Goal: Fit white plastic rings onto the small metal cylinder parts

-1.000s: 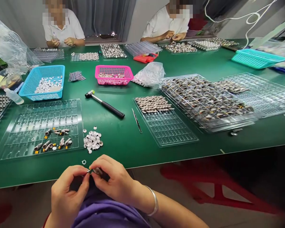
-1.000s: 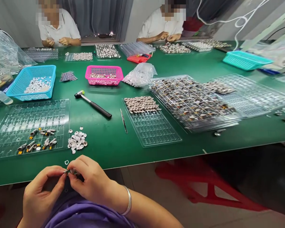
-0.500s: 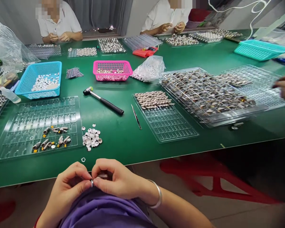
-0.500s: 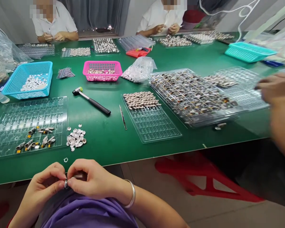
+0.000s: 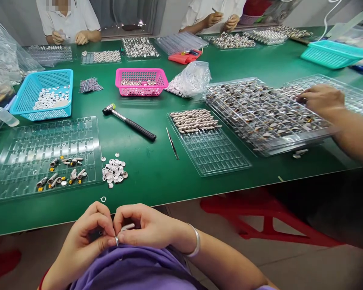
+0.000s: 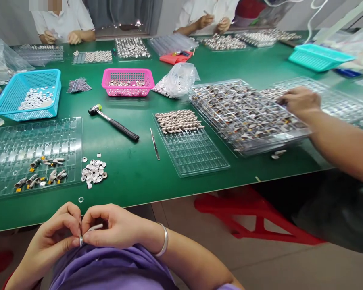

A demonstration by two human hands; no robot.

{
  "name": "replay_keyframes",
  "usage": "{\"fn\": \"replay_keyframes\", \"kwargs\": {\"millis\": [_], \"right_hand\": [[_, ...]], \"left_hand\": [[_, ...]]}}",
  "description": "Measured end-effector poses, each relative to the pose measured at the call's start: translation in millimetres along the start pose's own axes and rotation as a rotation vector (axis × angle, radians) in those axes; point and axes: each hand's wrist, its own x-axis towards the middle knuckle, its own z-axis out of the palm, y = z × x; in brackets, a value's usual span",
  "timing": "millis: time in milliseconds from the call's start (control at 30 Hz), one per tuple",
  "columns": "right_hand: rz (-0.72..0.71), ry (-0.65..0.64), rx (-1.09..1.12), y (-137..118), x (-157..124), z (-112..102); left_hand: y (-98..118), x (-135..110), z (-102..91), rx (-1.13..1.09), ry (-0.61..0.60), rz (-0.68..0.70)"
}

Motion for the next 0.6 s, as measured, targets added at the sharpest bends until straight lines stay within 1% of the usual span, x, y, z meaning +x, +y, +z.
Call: {"fn": "replay_keyframes", "kwargs": {"millis": [200,400,467,533,600], "right_hand": [[0.002,-0.012,0.025,-3.3,-2.7,-0.9],[-0.063,0.057,0.015,-3.7,-5.8,5.6],[-0.091,0.105,-0.018,-1.5,-7.1,6.8],[-0.120,0.187,-0.067,0.2,-9.0,4.9],[-0.157,0.296,-0.078,0.8,-11.3,-0.7]], "left_hand": [[-3.2,-5.2,1.4,0.092,-0.017,0.145],[-10.3,-12.9,7.7,0.319,0.058,0.331],[-9.6,-15.2,8.5,0.363,0.073,0.352],[-8.1,-17.3,6.4,0.380,0.061,0.341],[-6.8,-17.9,0.9,0.413,-0.015,0.287]]}}
